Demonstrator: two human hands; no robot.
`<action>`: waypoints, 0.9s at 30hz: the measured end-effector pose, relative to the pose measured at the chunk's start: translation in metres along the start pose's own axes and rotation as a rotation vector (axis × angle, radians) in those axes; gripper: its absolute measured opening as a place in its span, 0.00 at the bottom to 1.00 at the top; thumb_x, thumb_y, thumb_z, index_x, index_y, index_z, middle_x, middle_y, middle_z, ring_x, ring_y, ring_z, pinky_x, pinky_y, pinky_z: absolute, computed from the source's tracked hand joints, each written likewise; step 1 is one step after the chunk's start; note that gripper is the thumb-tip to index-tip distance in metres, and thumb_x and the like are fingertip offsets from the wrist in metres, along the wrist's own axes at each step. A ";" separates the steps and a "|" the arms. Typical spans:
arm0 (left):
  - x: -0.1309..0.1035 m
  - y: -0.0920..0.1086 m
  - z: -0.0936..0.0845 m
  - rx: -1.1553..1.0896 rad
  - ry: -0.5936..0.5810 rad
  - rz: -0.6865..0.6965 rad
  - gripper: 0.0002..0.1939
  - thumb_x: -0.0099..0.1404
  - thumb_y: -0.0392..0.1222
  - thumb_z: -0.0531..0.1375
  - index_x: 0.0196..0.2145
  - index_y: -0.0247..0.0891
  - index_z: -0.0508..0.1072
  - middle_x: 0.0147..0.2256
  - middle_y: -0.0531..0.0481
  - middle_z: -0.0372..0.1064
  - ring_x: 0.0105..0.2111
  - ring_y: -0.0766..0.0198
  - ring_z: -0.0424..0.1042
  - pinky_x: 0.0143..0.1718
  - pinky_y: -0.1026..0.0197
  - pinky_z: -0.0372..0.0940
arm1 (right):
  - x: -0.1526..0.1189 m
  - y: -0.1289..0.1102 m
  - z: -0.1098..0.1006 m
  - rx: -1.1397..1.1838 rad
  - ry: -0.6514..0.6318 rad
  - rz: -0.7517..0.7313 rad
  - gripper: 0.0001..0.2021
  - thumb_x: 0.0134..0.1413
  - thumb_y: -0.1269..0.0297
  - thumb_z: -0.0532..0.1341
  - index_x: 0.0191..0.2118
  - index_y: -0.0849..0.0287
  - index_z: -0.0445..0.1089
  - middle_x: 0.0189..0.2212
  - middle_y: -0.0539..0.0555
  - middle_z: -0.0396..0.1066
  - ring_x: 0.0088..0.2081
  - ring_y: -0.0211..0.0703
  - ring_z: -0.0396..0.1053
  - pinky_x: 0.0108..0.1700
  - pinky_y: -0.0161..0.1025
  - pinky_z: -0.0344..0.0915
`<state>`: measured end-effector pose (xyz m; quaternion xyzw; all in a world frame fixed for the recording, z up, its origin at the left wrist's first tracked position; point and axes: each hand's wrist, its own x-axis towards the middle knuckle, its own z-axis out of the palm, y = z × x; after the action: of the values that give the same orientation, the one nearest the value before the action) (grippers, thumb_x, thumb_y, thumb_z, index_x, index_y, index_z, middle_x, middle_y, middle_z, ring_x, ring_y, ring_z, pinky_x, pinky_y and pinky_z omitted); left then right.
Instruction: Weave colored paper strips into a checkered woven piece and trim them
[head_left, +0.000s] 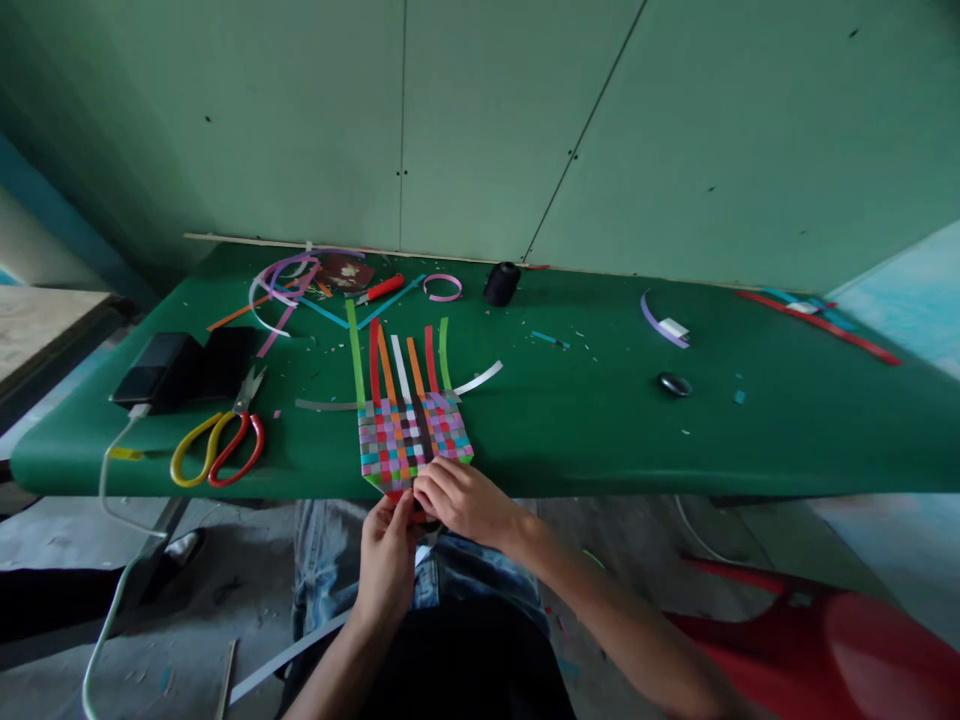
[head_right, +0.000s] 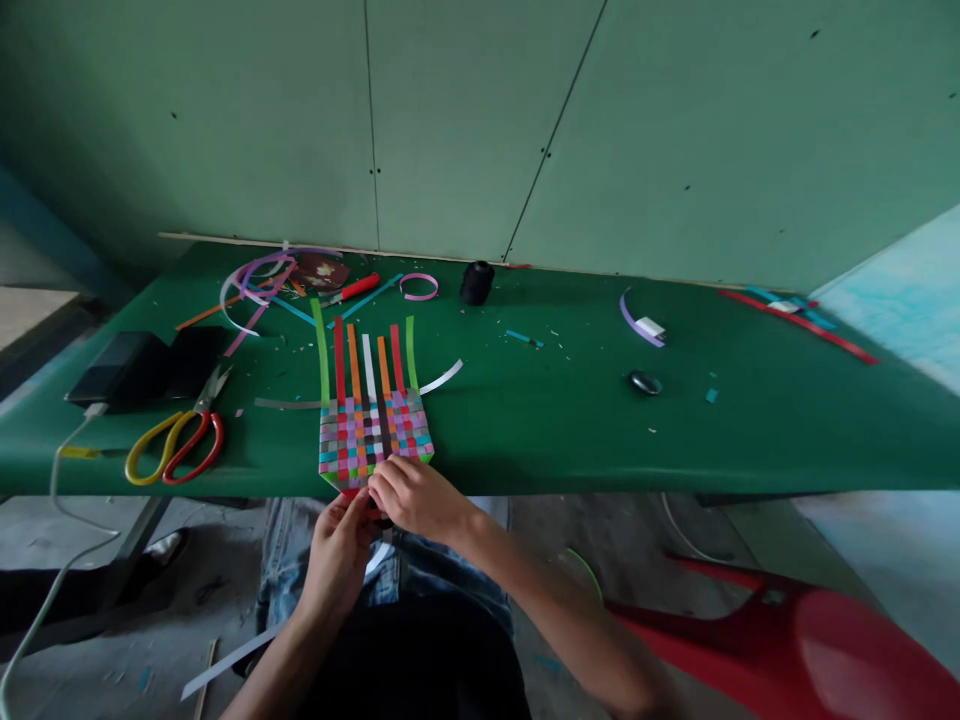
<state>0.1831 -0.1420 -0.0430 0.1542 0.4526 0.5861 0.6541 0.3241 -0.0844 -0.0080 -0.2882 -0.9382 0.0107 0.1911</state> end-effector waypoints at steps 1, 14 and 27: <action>0.000 0.000 0.000 0.002 0.004 0.006 0.15 0.61 0.51 0.71 0.36 0.37 0.79 0.32 0.50 0.79 0.31 0.65 0.77 0.34 0.66 0.70 | -0.001 0.000 -0.001 0.007 -0.001 0.006 0.12 0.75 0.70 0.53 0.45 0.56 0.74 0.41 0.56 0.77 0.45 0.48 0.74 0.55 0.48 0.72; 0.008 0.011 -0.010 -0.019 0.008 -0.018 0.19 0.58 0.52 0.73 0.41 0.36 0.79 0.38 0.48 0.81 0.36 0.64 0.80 0.39 0.65 0.73 | 0.011 0.009 -0.006 0.031 0.030 0.130 0.13 0.73 0.71 0.58 0.56 0.55 0.75 0.51 0.58 0.75 0.53 0.50 0.70 0.55 0.49 0.71; 0.006 0.000 -0.030 0.205 -0.052 0.097 0.20 0.64 0.54 0.71 0.45 0.37 0.78 0.41 0.46 0.81 0.38 0.62 0.80 0.41 0.62 0.73 | 0.003 -0.027 -0.008 0.372 0.154 0.612 0.08 0.70 0.64 0.63 0.37 0.56 0.78 0.38 0.54 0.78 0.38 0.44 0.76 0.42 0.39 0.71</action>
<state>0.1589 -0.1462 -0.0620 0.2570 0.4851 0.5637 0.6172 0.3102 -0.1055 0.0037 -0.5159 -0.7734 0.2159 0.2984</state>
